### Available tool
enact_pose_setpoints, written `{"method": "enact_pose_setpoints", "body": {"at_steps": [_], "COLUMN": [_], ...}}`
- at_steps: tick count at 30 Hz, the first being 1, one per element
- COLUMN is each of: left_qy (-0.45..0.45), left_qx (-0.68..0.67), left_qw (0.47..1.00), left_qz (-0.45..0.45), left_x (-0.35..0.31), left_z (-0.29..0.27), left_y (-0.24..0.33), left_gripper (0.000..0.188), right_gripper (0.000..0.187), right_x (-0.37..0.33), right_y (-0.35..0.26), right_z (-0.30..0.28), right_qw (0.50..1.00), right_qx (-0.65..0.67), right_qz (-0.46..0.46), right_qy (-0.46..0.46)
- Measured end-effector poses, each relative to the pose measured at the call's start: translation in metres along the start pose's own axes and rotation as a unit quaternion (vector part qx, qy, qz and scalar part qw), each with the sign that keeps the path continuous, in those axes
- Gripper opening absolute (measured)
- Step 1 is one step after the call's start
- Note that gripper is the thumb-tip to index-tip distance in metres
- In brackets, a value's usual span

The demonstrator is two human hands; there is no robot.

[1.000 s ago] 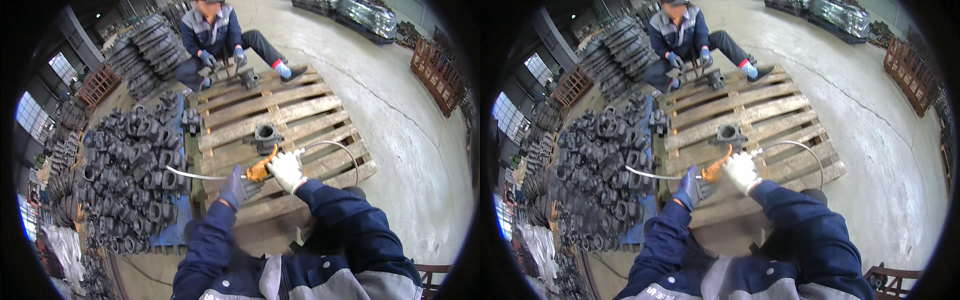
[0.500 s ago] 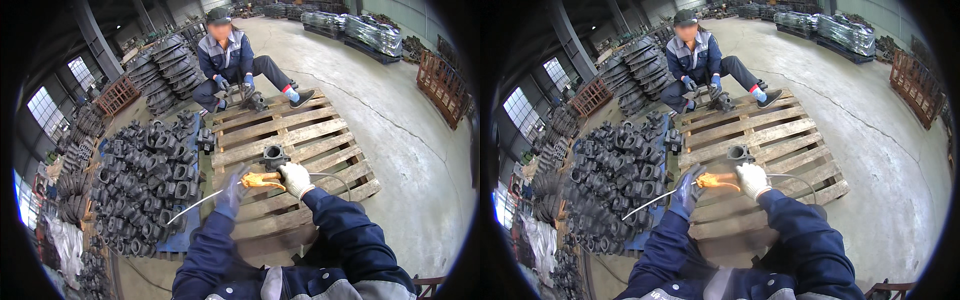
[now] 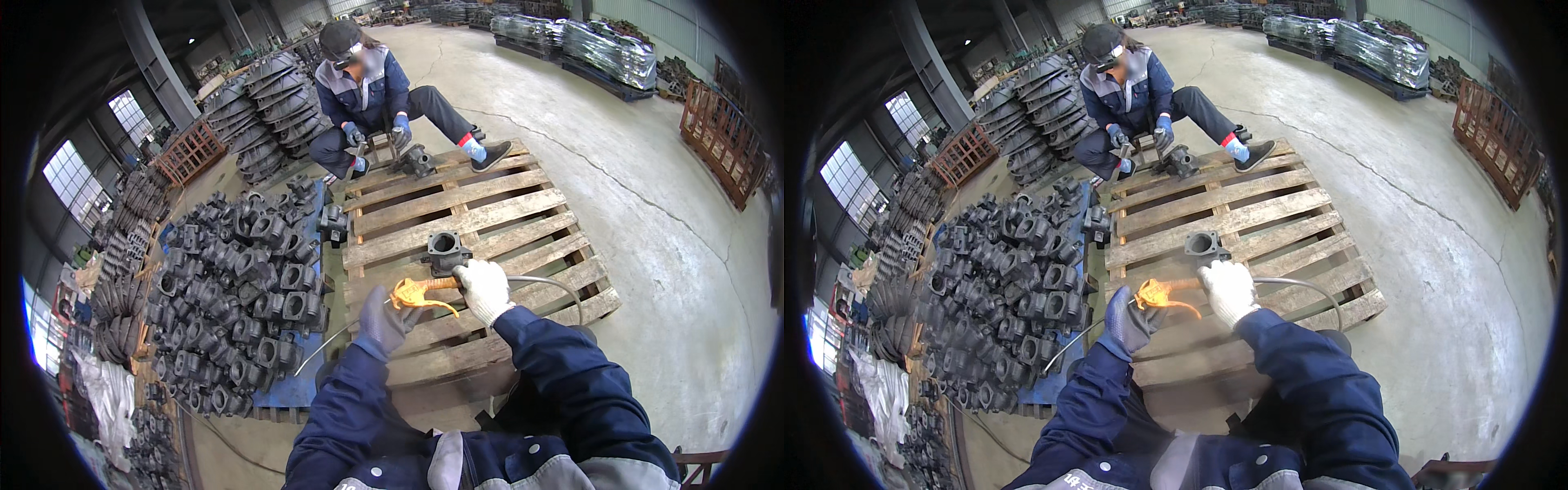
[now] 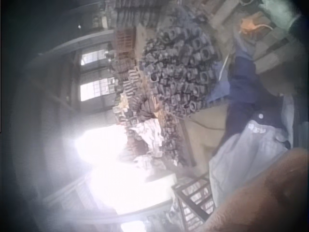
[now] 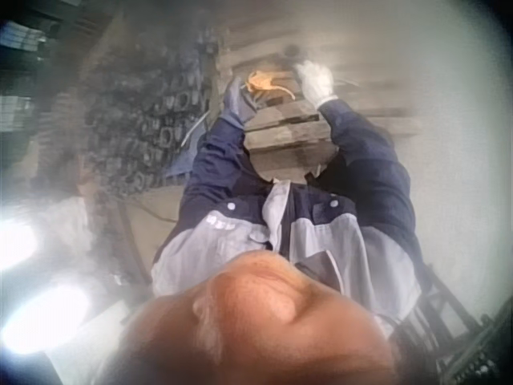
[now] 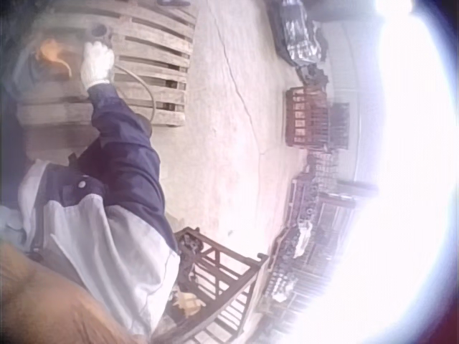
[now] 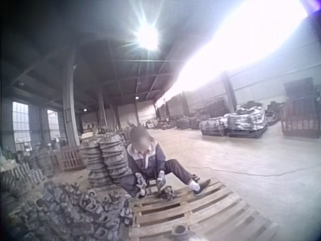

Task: The person sits on a wooden pallet and uses a handheld air nozzle to blow air into and around dark metal castings. They rotate each casting to access different surfaces, then place cleaned pieces into a nearby metal rack.

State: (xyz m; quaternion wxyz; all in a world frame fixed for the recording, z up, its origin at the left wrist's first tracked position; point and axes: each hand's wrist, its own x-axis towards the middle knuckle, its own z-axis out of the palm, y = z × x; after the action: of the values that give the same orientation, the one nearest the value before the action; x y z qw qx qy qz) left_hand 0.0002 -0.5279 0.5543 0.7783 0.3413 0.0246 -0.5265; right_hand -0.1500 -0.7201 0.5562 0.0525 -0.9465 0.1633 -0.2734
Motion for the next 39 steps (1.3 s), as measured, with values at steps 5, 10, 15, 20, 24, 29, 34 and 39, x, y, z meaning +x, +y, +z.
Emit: {"method": "enact_pose_setpoints", "body": {"at_steps": [5, 10, 15, 20, 24, 29, 34, 39], "left_qy": [0.012, 0.033, 0.01, 0.003, 0.028, 0.071, 0.017, -0.009], "left_qx": [-0.006, -0.015, 0.007, 0.006, 0.021, 0.016, -0.008, 0.002], "left_qw": [0.999, 0.998, 0.999, 0.999, 0.999, 0.997, 0.999, 0.999], "left_qz": [0.032, 0.044, 0.031, 0.046, 0.04, 0.018, 0.033, 0.045], "left_x": [0.003, 0.004, 0.005, 0.007, 0.005, 0.001, -0.001, -0.009], "left_z": [-0.002, -0.005, -0.02, -0.028, -0.026, -0.024, -0.021, -0.013], "left_y": [-0.005, -0.007, -0.007, -0.01, -0.009, -0.005, -0.004, -0.005], "left_gripper": [0.047, 0.042, 0.041, 0.041, 0.04, 0.042, 0.045, 0.047], "right_gripper": [0.016, 0.024, 0.028, 0.027, 0.024, 0.02, 0.027, 0.034], "right_x": [0.006, 0.011, 0.005, 0.0, 0.0, 0.003, 0.01, 0.018], "right_y": [-0.001, -0.005, -0.006, -0.004, -0.005, -0.008, -0.013, -0.022], "right_z": [0.004, 0.012, 0.018, 0.025, 0.03, 0.029, 0.02, -0.017], "right_qw": [0.999, 0.998, 0.995, 0.995, 0.996, 0.993, 0.993, 0.99], "right_qx": [-0.013, -0.019, -0.001, 0.001, 0.014, 0.008, -0.008, -0.065], "right_qz": [0.029, 0.05, 0.048, 0.049, 0.039, 0.042, 0.047, 0.065], "right_qy": [-0.042, -0.038, -0.083, -0.09, -0.083, -0.111, -0.107, -0.104]}}
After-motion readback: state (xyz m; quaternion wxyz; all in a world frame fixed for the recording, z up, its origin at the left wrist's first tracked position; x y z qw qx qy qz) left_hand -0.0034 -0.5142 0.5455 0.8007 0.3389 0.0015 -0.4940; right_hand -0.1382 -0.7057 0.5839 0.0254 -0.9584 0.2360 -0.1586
